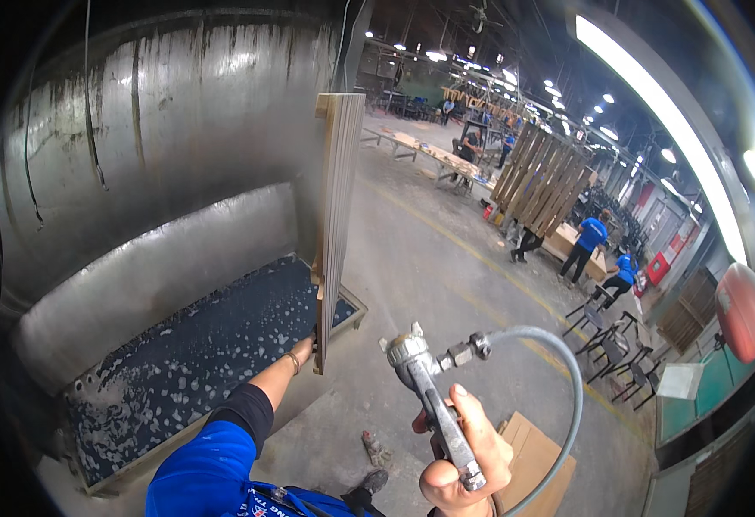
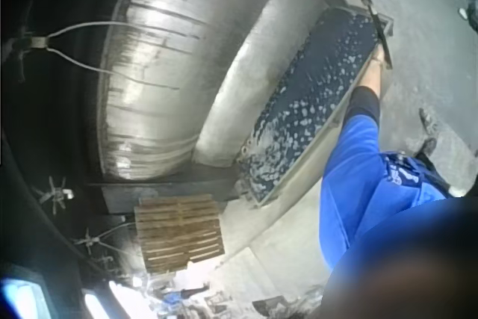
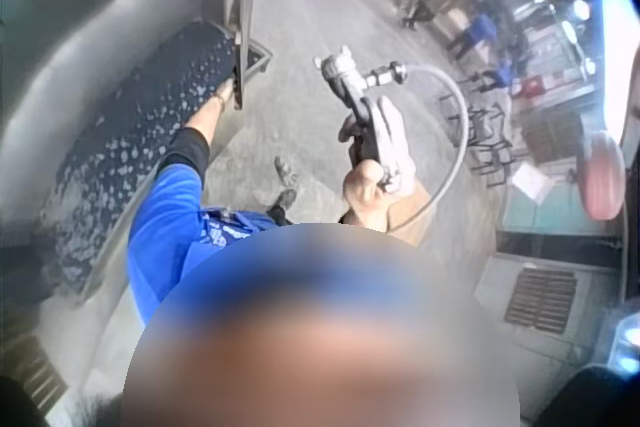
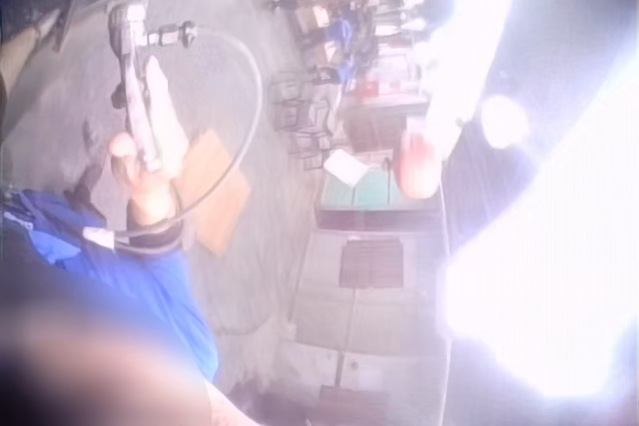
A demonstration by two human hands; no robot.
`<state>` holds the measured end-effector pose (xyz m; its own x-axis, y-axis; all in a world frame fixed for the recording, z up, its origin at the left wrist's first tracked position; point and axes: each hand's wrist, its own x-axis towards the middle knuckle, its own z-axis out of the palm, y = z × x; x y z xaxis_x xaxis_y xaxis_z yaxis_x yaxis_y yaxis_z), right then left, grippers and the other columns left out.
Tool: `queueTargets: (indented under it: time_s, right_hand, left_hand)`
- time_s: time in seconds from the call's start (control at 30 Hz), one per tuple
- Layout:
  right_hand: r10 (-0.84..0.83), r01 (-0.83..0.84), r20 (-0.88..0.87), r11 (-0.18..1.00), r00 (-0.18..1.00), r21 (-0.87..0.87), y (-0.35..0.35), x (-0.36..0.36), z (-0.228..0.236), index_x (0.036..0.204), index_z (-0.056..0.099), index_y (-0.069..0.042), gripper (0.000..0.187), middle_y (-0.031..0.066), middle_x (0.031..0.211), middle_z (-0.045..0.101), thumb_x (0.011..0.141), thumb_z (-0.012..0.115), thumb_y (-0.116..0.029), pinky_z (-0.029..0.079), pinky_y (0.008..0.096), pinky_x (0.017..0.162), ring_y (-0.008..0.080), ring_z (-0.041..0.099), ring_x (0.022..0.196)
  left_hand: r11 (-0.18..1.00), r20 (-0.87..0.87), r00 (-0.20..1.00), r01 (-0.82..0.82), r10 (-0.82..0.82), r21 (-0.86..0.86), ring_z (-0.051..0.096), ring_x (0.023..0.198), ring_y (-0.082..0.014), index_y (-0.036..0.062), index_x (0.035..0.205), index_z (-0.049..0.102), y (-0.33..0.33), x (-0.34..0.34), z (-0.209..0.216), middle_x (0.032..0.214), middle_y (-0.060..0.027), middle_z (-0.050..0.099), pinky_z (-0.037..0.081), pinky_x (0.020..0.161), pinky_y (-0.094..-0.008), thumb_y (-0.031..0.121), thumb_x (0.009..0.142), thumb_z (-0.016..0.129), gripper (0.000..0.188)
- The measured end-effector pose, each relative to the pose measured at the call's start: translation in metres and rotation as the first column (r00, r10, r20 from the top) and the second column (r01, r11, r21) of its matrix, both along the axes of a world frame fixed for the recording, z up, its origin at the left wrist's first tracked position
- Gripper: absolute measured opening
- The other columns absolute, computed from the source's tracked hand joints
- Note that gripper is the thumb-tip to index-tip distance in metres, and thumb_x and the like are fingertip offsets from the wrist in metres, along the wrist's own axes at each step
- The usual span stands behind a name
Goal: The person uses a spray gun to apply finish to hanging wooden slatted panels in a spray booth. They repeatedly reposition each panel by hand to coat all sides, then move to the next panel and repeat the process.
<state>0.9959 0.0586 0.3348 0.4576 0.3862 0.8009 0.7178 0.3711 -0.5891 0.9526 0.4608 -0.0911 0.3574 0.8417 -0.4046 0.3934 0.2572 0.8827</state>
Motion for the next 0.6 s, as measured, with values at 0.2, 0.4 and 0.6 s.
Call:
queueTargets:
  time_s: [0.2,0.4,0.6]
  right_hand:
    - [0.044,-0.061,0.073,0.968,0.996,0.243,0.027,0.065,0.017,0.140,0.048,0.010,0.097,0.0140,0.064,0.064,0.095,0.048,-0.075,0.032,0.0208,0.042,0.0074,0.046,0.044]
    - [0.218,-0.225,-0.056,0.958,0.974,-0.178,0.004,0.164,-0.040,0.130,0.060,0.013,0.075,0.0152,0.081,0.072,0.095,0.068,-0.053,0.054,0.0266,0.063,0.0172,0.071,0.069]
    - [0.059,-0.229,-0.410,0.896,0.910,-0.380,-0.016,0.224,-0.150,0.139,0.057,0.005,0.059,0.0069,0.078,0.065,0.107,0.053,-0.044,0.045,0.0259,0.059,0.0125,0.060,0.068]
  left_hand:
    - [0.997,-0.035,0.999,-0.032,0.029,-0.077,0.055,0.126,-0.0328,-0.0002,0.139,0.060,0.002,0.049,0.018,0.136,-0.0185,0.062,0.042,0.101,-0.0479,0.064,0.099,0.041,0.078]
    - [0.964,0.038,0.992,-0.112,0.124,-0.243,0.060,0.111,-0.0262,0.0116,0.134,0.062,-0.001,0.108,0.030,0.125,-0.0090,0.065,0.041,0.096,-0.0526,0.061,0.099,0.045,0.063]
    - [0.954,0.197,0.967,-0.102,0.162,-0.283,0.066,0.093,-0.0223,0.0123,0.117,0.064,0.001,0.172,0.022,0.110,-0.0057,0.066,0.046,0.092,-0.0459,0.059,0.101,0.045,0.053]
